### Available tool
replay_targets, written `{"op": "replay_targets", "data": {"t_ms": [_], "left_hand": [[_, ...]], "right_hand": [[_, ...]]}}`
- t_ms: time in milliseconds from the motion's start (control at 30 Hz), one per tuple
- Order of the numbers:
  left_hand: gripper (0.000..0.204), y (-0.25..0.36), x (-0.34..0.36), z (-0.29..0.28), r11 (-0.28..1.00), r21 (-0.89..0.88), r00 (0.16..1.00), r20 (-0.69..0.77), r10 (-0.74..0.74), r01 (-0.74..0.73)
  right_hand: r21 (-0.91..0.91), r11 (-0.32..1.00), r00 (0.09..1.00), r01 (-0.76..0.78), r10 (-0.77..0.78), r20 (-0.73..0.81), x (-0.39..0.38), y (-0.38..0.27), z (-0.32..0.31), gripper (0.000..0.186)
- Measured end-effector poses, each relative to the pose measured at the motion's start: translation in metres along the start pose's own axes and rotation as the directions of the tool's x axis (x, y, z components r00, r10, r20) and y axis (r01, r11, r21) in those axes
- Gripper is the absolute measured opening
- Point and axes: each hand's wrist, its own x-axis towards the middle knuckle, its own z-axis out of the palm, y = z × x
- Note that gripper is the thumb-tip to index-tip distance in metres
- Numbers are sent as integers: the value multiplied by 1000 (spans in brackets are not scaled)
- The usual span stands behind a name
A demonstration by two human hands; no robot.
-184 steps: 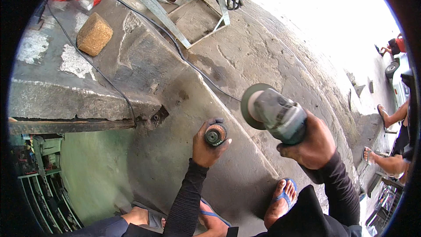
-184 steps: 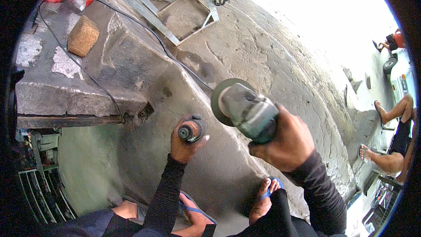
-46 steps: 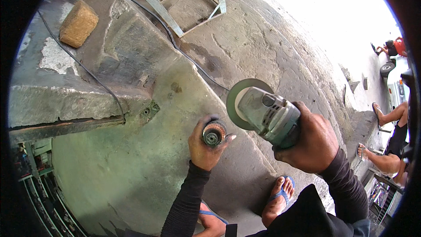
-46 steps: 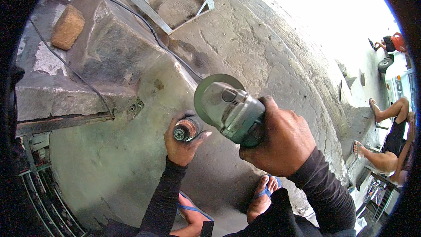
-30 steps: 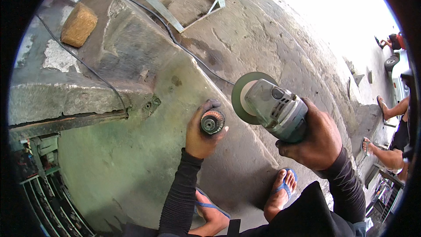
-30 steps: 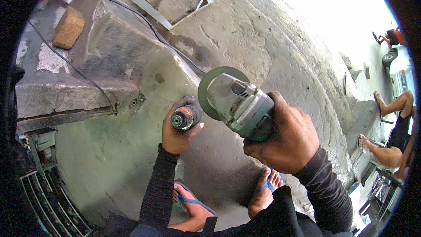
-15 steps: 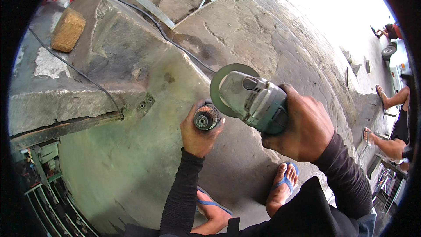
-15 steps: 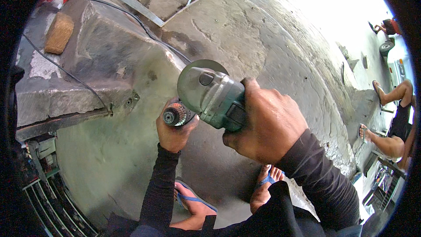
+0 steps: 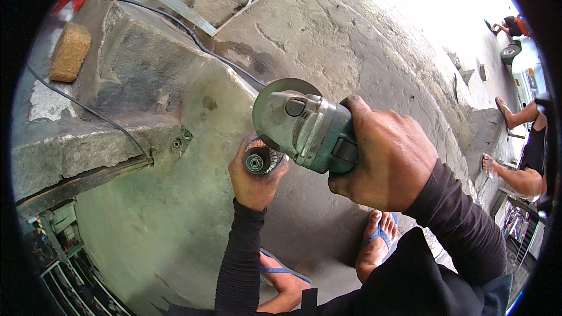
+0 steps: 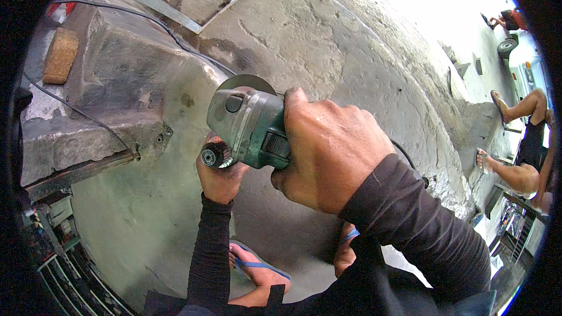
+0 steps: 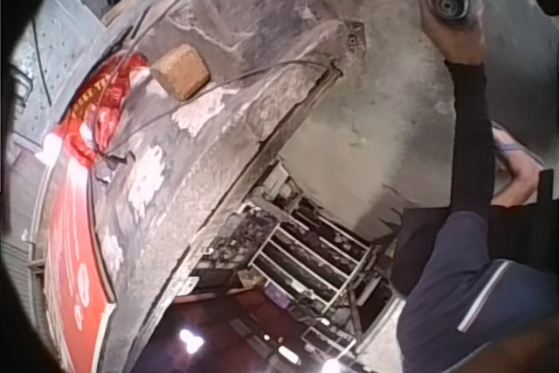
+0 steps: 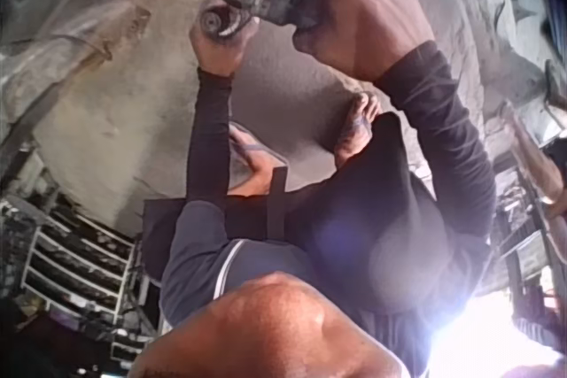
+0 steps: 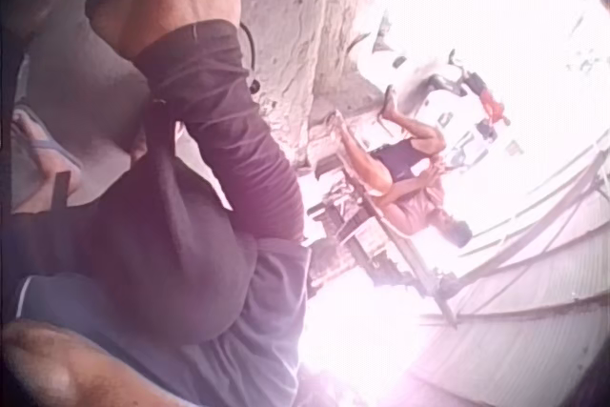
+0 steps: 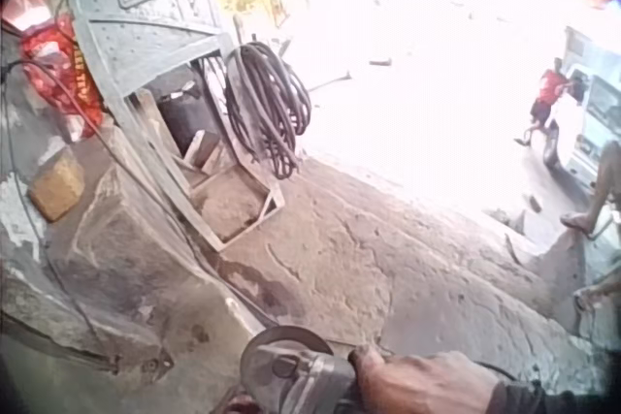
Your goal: The person uses an angle grinder to smooth the surface of a cylindrical metal part held in the left hand. After grinding, the person places the part on a workbench and uses a small brush to apply a substance from a can onto the part.
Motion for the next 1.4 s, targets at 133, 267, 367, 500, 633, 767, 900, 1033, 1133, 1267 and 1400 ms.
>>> {"op": "replay_targets", "data": {"t_ms": [133,267,367,500,633,767,900,1033,1133,1267,1400], "left_hand": [[47,0,0,-1,999,31,999,14,31,-31],[44,3,2,1,1000,28,1000,17,6,-6],[42,4,1,-2,998,61,999,36,11,-13],[42,3,2,-2,1000,17,999,45,-13,12],[40,3,2,-1,999,51,1000,23,5,-7],[41,3,-1,2,1000,10,1000,-10,-12,12],[41,-1,1,0,999,-35,1000,22,2,-1],[38,-3,1,2,994,-103,999,10,-31,32],[39,-1,1,1,998,-60,999,31,-10,11],[43,1,3,-3,997,75,997,72,12,-17],[48,-2,1,0,999,52,1000,12,6,-7]], "right_hand": [[-20,999,999,26,-27,-22,2,-2,0,62],[-51,999,1000,0,0,14,4,-4,-3,61],[-56,998,999,-21,23,36,5,-6,-4,61],[-75,997,999,-17,19,26,4,-5,-4,61],[-58,998,1000,-9,7,-28,0,-2,-5,62],[-63,998,1000,15,-16,-12,-1,-1,-4,63],[-80,997,1000,17,-16,14,1,-2,-3,64],[-89,996,999,12,-9,36,3,-3,-4,64],[-101,995,999,26,-23,26,2,-3,-4,64],[-80,997,1000,6,-5,17,1,-1,-5,63],[-43,999,1000,-18,17,-15,-4,3,-4,62]]}}
